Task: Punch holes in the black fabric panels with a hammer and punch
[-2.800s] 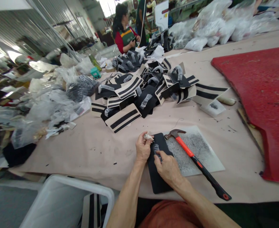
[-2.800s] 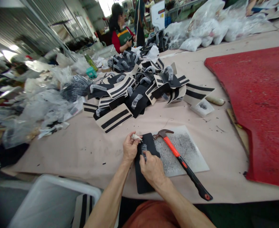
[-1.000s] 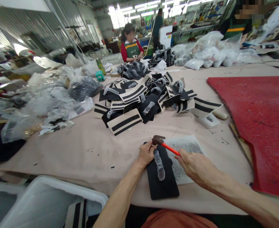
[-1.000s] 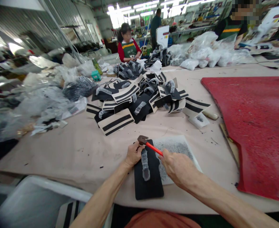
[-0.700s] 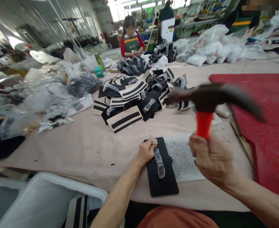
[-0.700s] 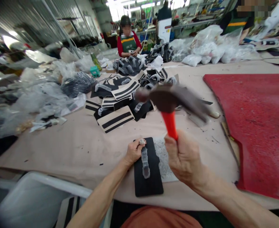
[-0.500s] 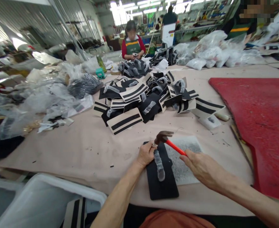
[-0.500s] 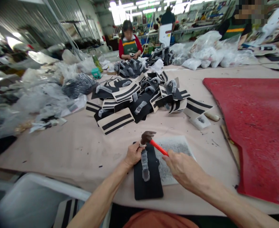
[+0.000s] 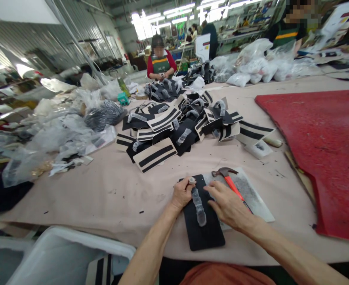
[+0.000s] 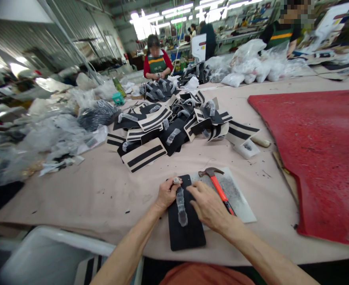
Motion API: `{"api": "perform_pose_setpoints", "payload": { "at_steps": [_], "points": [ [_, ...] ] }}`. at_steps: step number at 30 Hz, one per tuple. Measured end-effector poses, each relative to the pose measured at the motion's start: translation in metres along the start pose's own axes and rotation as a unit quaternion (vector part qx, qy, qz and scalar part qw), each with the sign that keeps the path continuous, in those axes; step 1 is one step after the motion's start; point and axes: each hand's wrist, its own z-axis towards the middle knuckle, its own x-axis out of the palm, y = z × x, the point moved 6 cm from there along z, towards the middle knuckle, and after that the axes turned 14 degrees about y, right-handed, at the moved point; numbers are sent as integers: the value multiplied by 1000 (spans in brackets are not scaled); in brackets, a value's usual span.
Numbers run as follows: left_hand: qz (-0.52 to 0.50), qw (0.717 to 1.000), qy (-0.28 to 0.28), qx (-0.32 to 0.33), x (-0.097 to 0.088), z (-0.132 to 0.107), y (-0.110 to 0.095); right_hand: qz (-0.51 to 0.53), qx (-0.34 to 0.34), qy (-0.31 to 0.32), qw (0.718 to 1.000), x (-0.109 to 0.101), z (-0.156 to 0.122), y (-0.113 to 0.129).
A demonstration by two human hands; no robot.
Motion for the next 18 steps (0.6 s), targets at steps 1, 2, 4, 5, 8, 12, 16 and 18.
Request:
{"api": "perform_pose_setpoints", "payload": {
  "at_steps": [1,2,4,5,8,12,16,18],
  "points": [
    [-5,1000,3,-4,0,1,0,22,-57,22,998,9,9,15],
    [-18,1000,5,-12,0,2,1,32,-97,42,994,20,17,27],
    [-85,995,-12,-46,-4,7,7,29,-126,55,990,42,28,38],
    [-142,986,-51,-71,-10,9,13,26,-125,46,991,51,31,39],
    [-325,903,-246,-138,-34,6,34,36,-129,12,991,65,32,34],
    [-389,862,-295,-138,-57,-6,31,22,-142,11,990,57,29,35],
    [-357,879,-290,-127,-78,-36,4,-96,-122,73,985,32,44,52],
    [-339,874,-329,-112,-94,-55,-13,-129,-72,85,985,8,58,60]
  ]
}}
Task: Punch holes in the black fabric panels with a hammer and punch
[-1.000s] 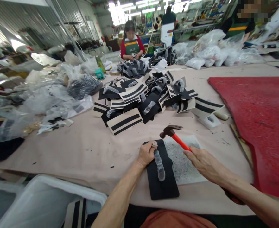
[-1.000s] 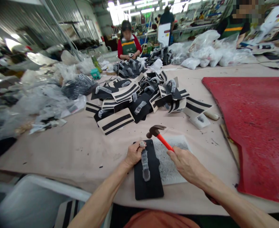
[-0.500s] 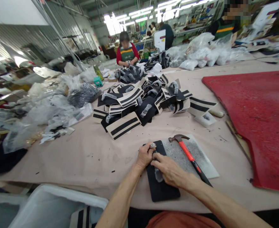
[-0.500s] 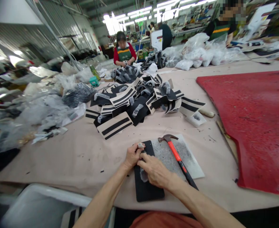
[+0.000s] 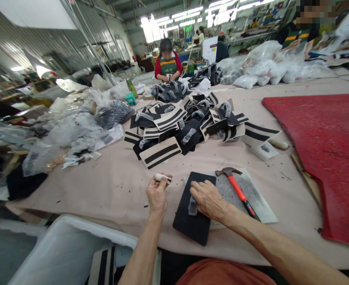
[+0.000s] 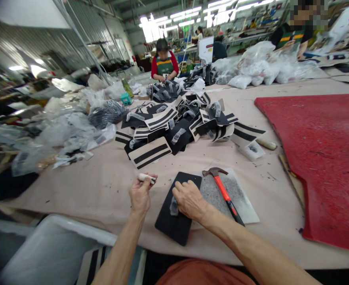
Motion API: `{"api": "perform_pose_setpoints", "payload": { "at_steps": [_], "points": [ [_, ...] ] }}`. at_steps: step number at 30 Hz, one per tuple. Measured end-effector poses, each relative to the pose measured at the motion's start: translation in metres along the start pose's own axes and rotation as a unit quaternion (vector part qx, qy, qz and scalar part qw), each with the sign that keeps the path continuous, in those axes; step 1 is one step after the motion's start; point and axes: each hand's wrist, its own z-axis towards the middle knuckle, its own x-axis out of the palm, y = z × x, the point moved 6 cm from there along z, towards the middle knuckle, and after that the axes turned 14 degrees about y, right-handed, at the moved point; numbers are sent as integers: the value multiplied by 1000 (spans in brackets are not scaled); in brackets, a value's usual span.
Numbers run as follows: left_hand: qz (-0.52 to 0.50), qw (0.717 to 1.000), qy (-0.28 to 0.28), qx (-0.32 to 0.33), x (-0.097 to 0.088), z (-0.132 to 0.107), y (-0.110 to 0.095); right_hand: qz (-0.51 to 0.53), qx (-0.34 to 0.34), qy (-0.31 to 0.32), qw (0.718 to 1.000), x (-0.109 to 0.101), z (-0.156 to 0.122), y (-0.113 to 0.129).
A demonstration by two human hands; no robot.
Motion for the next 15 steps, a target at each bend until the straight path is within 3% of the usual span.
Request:
{"api": "perform_pose_setpoints", "payload": {
  "at_steps": [4,7,10,15],
  "points": [
    [33,995,-54,82,-19,-19,-45,45,181,14,982,-57,9,-18],
    [85,990,-57,92,-21,-26,-53,133,238,11,962,-69,2,-25],
    [114,992,-22,51,-12,-27,-34,232,244,-18,941,-44,-8,-27],
    [102,993,58,-16,20,-22,16,303,278,-22,911,29,-19,-25]
  ]
}}
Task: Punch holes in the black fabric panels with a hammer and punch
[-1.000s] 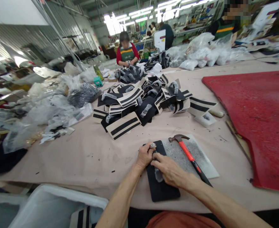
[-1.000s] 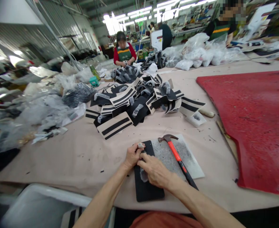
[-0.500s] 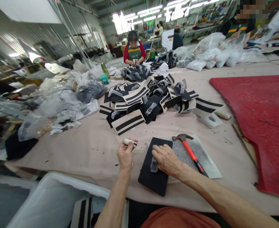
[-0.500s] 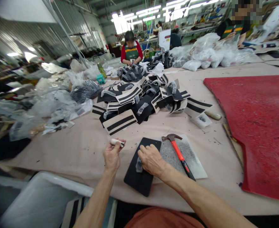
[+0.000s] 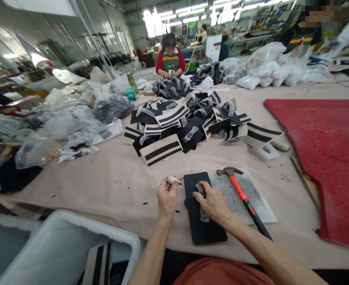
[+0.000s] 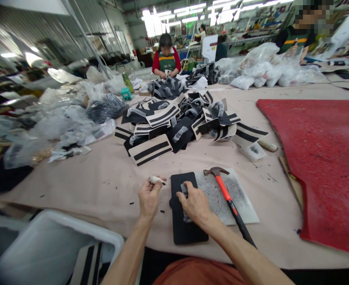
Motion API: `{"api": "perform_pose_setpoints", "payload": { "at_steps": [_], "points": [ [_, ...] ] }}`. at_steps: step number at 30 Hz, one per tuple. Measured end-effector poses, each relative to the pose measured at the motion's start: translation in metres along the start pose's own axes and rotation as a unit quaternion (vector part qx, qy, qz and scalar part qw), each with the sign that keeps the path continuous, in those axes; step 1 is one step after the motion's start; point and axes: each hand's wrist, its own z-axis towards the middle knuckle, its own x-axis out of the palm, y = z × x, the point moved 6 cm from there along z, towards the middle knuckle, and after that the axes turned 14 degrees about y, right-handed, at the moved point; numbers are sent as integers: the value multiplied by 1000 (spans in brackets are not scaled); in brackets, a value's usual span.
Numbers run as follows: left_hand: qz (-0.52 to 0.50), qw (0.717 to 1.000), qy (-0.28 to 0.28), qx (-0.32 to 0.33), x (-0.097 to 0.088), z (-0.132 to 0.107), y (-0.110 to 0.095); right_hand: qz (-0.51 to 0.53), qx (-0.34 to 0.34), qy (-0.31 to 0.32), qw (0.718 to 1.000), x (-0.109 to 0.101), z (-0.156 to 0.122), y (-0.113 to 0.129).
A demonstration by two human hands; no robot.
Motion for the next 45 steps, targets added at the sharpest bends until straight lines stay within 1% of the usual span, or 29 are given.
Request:
{"api": "perform_pose_setpoints", "payload": {
  "at_steps": [1,3,6,9,12,17,26,30,32,34,36,38,40,41,42,43,45],
  "points": [
    [-2,1000,16,-7,9,4,7,-1,0,-1,1000,8,0,-4],
    [0,999,43,-15,25,13,20,-4,-9,-4,1000,17,1,-8],
    [11,996,80,-27,44,28,37,10,-20,8,1000,22,3,-12],
    [40,992,117,-27,55,36,49,29,-29,9,999,22,2,-18],
    [71,989,131,-15,56,35,52,30,-38,7,999,24,-1,-22],
    [97,983,155,-15,55,30,51,9,-37,16,999,24,0,-22],
    [139,977,164,-7,55,33,52,-9,-38,-11,999,25,0,-21],
    [159,973,167,0,55,32,52,-8,-32,-8,999,28,0,-20],
    [171,970,172,14,56,32,49,2,-33,1,999,27,0,-19],
    [186,966,179,33,58,32,45,23,-52,9,998,23,-1,-19],
    [197,960,191,49,61,33,41,34,-87,0,996,12,-5,-23],
    [210,954,206,57,65,34,37,0,-96,-50,994,-8,-13,-35],
    [221,948,219,63,68,34,36,-85,-51,-105,989,-29,-23,-56],
    [227,946,223,66,68,34,35,-137,-15,-114,984,-37,-27,-69],
    [232,944,225,71,69,34,36,-180,22,-104,978,-41,-31,-82],
    [238,941,227,76,69,34,36,-207,56,-80,973,-43,-34,-96],
    [255,934,232,91,71,32,37,-202,107,-22,973,-42,-39,-119]
  ]
}}
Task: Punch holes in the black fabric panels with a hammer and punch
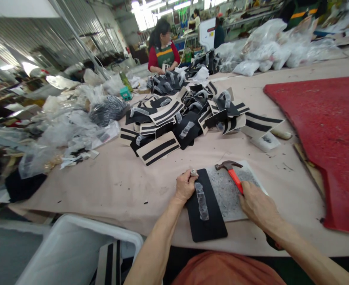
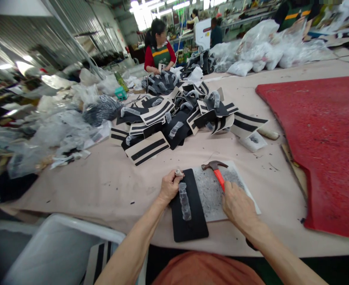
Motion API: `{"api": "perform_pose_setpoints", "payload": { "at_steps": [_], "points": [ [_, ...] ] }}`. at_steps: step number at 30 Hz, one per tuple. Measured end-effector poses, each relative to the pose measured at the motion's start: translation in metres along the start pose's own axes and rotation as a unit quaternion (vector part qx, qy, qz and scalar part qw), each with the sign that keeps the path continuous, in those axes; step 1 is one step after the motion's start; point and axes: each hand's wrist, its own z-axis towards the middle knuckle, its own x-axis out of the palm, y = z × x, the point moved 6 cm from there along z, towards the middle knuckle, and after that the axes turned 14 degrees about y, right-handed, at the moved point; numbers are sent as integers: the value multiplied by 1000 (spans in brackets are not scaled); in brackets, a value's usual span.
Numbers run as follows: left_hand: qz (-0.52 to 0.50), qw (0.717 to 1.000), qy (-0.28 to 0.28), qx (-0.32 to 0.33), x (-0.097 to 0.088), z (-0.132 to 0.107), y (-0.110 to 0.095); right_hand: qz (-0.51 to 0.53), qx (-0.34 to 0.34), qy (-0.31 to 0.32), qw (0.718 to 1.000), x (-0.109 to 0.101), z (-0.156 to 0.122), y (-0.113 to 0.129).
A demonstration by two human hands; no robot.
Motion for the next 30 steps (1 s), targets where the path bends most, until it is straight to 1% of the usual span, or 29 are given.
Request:
{"api": "perform_pose_setpoints", "payload": {
  "at_steps": [2,4,6,7,8,9,11,12,13,14,15,16,17,18,19,20,21,22,23,24,25,26,27,28,29,30],
  "points": [
    [23,1000,5,18,2,-1,-1,45,29,32,998,7,-1,-14],
    [37,999,4,33,4,-3,-2,68,42,29,996,8,-2,-20],
    [40,999,1,37,5,-3,-2,94,41,22,994,6,-2,-22],
    [39,999,-1,37,5,-4,-2,149,37,42,987,7,-1,-24],
    [38,999,-3,36,5,-3,-1,230,30,79,970,9,-2,-25],
    [37,999,-5,37,5,-3,0,318,23,128,939,13,-3,-24],
    [37,999,-9,39,6,-3,0,473,19,217,854,16,-9,-18],
    [38,998,-11,39,6,-2,1,525,25,242,815,13,-13,-14],
    [42,998,-12,38,6,-2,1,557,33,249,792,7,-18,-8],
    [47,998,-13,37,7,-2,2,574,39,237,783,-2,-21,-2],
    [51,998,-13,35,7,-2,2,586,38,212,781,-14,-24,4],
    [56,998,-12,34,7,-2,2,580,25,174,795,-29,-26,12],
    [61,998,-10,32,7,-2,3,552,0,121,825,-46,-27,20],
    [66,997,-9,31,8,-2,3,508,-33,51,859,-64,-27,27],
    [69,997,-8,32,8,-2,3,450,-65,-22,890,-80,-28,34],
    [71,997,-7,34,8,-2,3,381,-92,-86,916,-92,-30,40],
    [73,997,-7,35,7,-2,3,305,-112,-130,937,-97,-30,45],
    [74,997,-10,33,7,-2,3,226,-125,-146,955,-97,-28,49],
    [76,997,-13,30,6,-2,4,149,-133,-132,971,-91,-25,52],
    [78,996,-17,25,6,-3,4,80,-146,-93,982,-82,-21,54],
    [80,996,-20,20,5,-3,5,27,-158,-50,986,-75,-18,55],
    [80,996,-22,15,5,-4,6,-8,-168,-18,986,-73,-17,55],
    [77,997,-22,12,5,-4,7,-21,-175,-10,984,-78,-18,56],
    [73,997,-20,14,5,-4,8,-15,-179,-31,983,-90,-22,58],
    [67,997,-17,18,5,-4,8,8,-179,-78,981,-108,-27,60],
    [61,998,-13,23,6,-4,8,43,-172,-140,974,-128,-34,63]
  ]
}}
